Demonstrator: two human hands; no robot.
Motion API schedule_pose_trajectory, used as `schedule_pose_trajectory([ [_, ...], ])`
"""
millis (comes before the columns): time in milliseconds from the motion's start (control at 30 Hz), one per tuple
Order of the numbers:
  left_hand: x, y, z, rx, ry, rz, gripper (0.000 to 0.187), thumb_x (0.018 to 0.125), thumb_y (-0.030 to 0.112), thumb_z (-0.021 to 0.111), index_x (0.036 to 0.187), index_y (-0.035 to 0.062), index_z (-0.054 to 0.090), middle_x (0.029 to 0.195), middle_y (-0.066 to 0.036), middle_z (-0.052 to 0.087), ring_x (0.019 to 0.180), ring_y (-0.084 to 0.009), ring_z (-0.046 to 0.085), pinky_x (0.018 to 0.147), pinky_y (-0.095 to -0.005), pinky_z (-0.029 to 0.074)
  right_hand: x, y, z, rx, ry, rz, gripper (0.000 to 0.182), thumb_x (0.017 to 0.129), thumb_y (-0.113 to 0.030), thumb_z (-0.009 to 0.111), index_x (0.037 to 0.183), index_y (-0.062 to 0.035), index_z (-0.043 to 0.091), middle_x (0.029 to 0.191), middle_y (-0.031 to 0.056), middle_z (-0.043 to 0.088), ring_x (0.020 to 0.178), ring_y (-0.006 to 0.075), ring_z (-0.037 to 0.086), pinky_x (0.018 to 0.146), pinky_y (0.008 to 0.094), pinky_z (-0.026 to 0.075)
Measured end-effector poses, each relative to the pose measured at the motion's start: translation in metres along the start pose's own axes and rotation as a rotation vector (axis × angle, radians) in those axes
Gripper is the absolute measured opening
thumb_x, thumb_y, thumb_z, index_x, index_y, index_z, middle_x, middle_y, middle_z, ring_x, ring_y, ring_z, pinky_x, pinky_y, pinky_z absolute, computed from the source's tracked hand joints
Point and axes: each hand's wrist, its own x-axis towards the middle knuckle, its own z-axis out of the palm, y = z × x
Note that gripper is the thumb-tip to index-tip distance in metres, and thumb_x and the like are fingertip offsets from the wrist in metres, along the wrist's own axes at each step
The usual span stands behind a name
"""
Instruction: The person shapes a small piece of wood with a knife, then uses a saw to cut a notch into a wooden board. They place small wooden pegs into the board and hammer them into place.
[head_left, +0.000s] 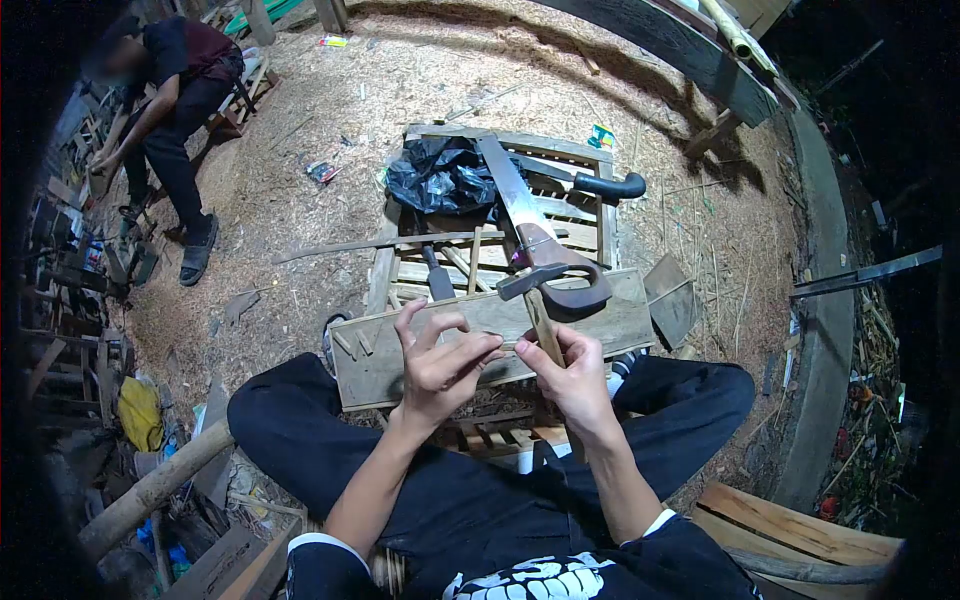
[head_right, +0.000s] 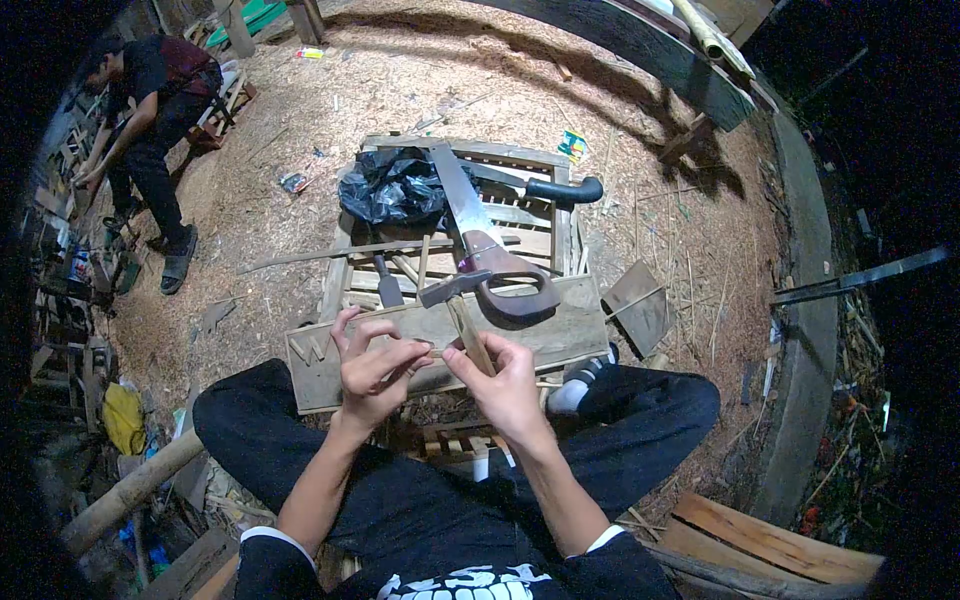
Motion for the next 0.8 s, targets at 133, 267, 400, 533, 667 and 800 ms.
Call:
schedule_pose_trajectory([
  [133,0.000,0.001,0.002,-0.010,0.023,0.020,0.029,0.075,0.015,0.089,0.104,0.0177,0.083,0.088,0.005,0.080,0.095,-0.0179,0.065,0.121,-0.0550,0.027,-0.001,0.000,-0.003,-0.016,0.001,0.018,0.017,0.098,-0.015,0.079,0.104,0.0000,0.073,0.081,-0.0050,0.064,0.067,0.0020,0.051,0.059,0.0223,0.038],
  [267,0.000,0.003,-0.001,0.014,0.021,0.018,0.027,0.076,0.016,0.089,0.102,0.0175,0.083,0.088,0.005,0.080,0.096,-0.0178,0.066,0.121,-0.0547,0.028,-0.001,-0.003,-0.005,-0.036,-0.011,0.098,0.019,0.098,-0.014,0.079,0.106,0.0026,0.075,0.092,0.0006,0.073,0.082,0.0055,0.063,0.073,0.0240,0.050],
  [400,-0.001,0.003,-0.002,0.008,0.037,-0.020,0.025,0.077,0.018,0.090,0.101,0.0162,0.083,0.090,0.005,0.081,0.096,-0.0169,0.066,0.121,-0.0523,0.029,0.002,-0.004,-0.001,-0.026,-0.029,0.075,0.021,0.098,-0.016,0.079,0.108,0.0029,0.075,0.094,0.0013,0.073,0.084,0.0057,0.063,0.075,0.0239,0.051],
  [533,-0.006,0.000,-0.006,0.007,0.049,-0.055,0.023,0.078,0.016,0.090,0.100,0.0156,0.083,0.093,0.005,0.081,0.094,-0.0159,0.067,0.117,-0.0490,0.031,0.004,-0.002,0.005,-0.025,-0.034,0.068,0.024,0.099,-0.018,0.079,0.109,0.0034,0.075,0.095,0.0009,0.073,0.085,0.0059,0.063,0.076,0.0241,0.050],
  [667,-0.008,-0.003,-0.013,-0.023,0.057,-0.067,0.021,0.078,0.013,0.089,0.098,0.0164,0.082,0.094,0.006,0.081,0.093,-0.0162,0.067,0.115,-0.0475,0.032,0.008,0.004,0.014,-0.053,-0.021,0.012,0.026,0.099,-0.019,0.078,0.110,0.0033,0.074,0.094,-0.0005,0.072,0.082,0.0057,0.061,0.074,0.0241,0.049],
  [800,-0.009,-0.012,-0.026,0.084,0.084,-0.141,0.020,0.077,0.010,0.088,0.094,0.0164,0.080,0.097,0.004,0.082,0.096,-0.0172,0.068,0.116,-0.0484,0.033,0.021,0.015,0.025,-0.081,-0.036,-0.024,0.023,0.100,-0.021,0.078,0.112,-0.0026,0.073,0.072,-0.0109,0.055,0.056,-0.0014,0.042,0.047,0.0211,0.029],
])
